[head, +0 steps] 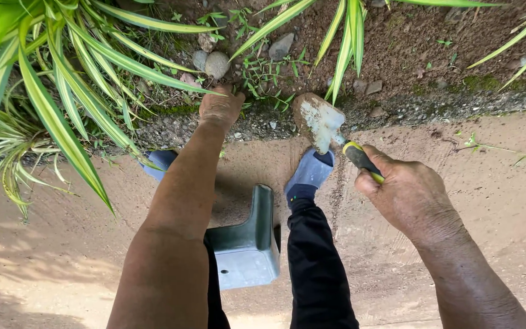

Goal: The person removes weeds from a garden bed using their hands and a hand trowel. They pull plants from the soil, use the trowel to loosen roots, and clear debris from the concrete edge while moving stones aside.

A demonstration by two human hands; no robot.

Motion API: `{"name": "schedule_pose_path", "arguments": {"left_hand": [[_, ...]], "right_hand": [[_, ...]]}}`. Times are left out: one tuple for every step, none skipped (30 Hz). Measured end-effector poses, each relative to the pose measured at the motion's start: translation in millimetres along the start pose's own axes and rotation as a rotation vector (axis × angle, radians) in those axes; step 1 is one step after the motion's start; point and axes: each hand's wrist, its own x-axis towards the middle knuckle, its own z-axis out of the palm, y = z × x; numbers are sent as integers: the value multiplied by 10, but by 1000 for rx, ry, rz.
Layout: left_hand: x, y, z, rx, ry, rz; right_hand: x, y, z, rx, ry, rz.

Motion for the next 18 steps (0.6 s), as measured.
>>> {"name": "schedule_pose_path", "arguments": {"left_hand": [[-7, -69, 45, -69, 32, 14], [6, -128, 85, -151, 42, 3], [17, -181, 130, -233, 52, -8], [22, -230, 168, -314, 61, -18], [5, -271, 198, -524, 41, 7], [-27, -298, 198, -734, 24, 30], [-66, -301, 165, -943, 7, 54], [-149, -316, 111, -1099, 29, 8], [-293, -365, 53, -1254, 53, -40], [-414, -391, -4, -1410, 78, -85], [-482, -393, -50, -1381, 72, -1], [-536, -424, -79, -1348, 67, 78], [-556, -468, -87, -1314, 62, 157], [-555, -530, -62, -1155, 141, 221], [-484, -567, -44, -993, 214, 283], [-381, -564, -31, -832, 282, 352], [-281, -541, -34, -876, 217, 270], [-230, -506, -32, -919, 146, 182]], "right_hand": [[-7, 9, 13, 9, 15, -4], [-7, 12, 24, 17, 31, -10], [-3, 14, 28, 17, 32, -6], [-3, 18, 28, 18, 34, -2], [-9, 16, 28, 19, 35, 3], [-10, 6, 25, 13, 41, -1], [-13, -1, 19, 7, 47, -4], [-20, -5, 17, 3, 52, -6], [-22, -7, 18, -14, 24, 9], [-12, -6, 18, -30, -1, 24], [-1, -2, 24, -47, -26, 38], [8, 9, 28, -39, -7, 19], [22, 29, 33, -31, 13, -1], [5, 45, 62, -21, 19, -21], [-2, 62, 83, -97, 40, -87], [6, 80, 75, -175, 69, -150], [13, 70, 64, -252, 98, -212], [2, 44, 42, -228, 4, -112]]}}
